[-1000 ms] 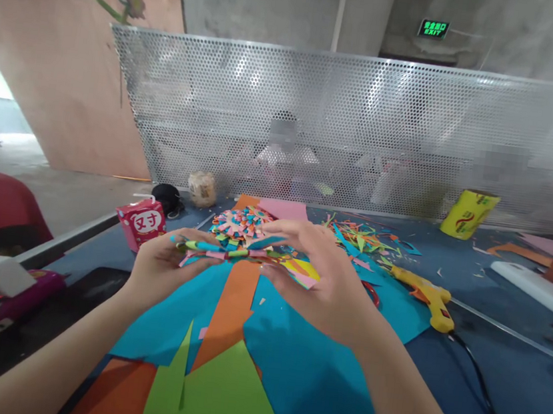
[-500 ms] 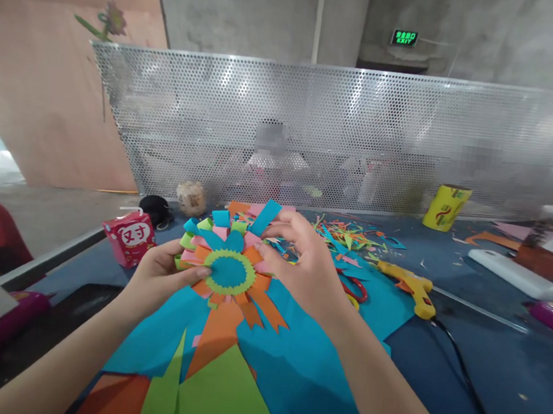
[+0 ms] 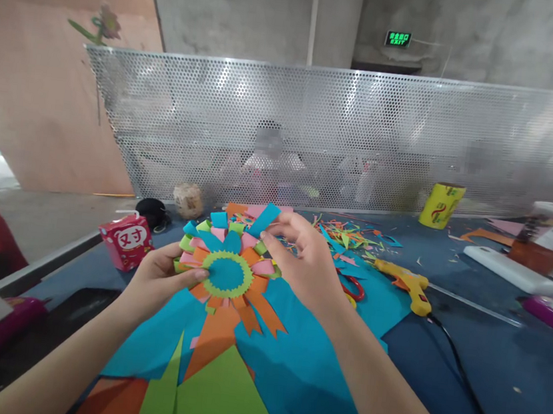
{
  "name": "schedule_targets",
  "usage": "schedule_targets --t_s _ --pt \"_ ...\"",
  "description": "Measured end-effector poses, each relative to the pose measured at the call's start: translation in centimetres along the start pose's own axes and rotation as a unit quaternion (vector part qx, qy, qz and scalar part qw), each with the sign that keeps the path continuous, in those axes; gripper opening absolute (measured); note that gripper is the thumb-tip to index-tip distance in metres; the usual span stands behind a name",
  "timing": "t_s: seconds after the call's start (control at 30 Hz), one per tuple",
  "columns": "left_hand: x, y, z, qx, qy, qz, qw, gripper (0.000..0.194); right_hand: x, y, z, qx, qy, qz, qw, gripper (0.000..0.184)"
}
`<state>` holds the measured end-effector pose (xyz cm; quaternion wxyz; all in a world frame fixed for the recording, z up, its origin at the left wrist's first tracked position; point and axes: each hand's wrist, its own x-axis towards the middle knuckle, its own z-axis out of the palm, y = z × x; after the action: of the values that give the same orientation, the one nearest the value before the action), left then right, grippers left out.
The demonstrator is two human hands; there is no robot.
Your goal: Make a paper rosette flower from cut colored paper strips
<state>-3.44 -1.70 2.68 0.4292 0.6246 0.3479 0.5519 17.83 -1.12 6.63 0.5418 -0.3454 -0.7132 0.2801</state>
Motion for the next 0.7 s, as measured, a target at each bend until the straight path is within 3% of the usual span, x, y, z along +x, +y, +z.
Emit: schedule_targets --t_s 0.3,0.43,0.5,0.6,0.67,0.7 --pt "0.0 -0.1 0.1 0.028 -0.018 0.02 0.999 0.02 0.1 -0.1 -0.1 -0.001 0.003 0.025 1.0 0.018" --pt "0.1 -0.6 -0.3 0.105 0.01 0.089 0.99 0.02 0.2 -0.2 -0.5 0.001 0.003 0.012 1.0 0.018" --pt "0.1 -0.7 -0.7 0.197 0.052 0.18 0.962 0.015 0.5 -0.3 -1.3 -0.01 0.015 0.011 1.0 0.021" --pt "0.1 -0.6 -1.2 0.316 0.075 0.353 0.877 0.015 1.3 0.3 -3.6 -0.109 0.035 0.06 0.992 0.026" --pt "0.1 -0.5 -1.4 0.354 0.056 0.437 0.825 0.021 1.8 1.4 -5.8 -0.259 0.024 0.138 0.956 0.029" --pt "0.1 -0.5 -1.5 0.369 0.051 0.464 0.804 0.024 1.9 2.3 -6.8 -0.348 0.022 0.197 0.916 0.031"
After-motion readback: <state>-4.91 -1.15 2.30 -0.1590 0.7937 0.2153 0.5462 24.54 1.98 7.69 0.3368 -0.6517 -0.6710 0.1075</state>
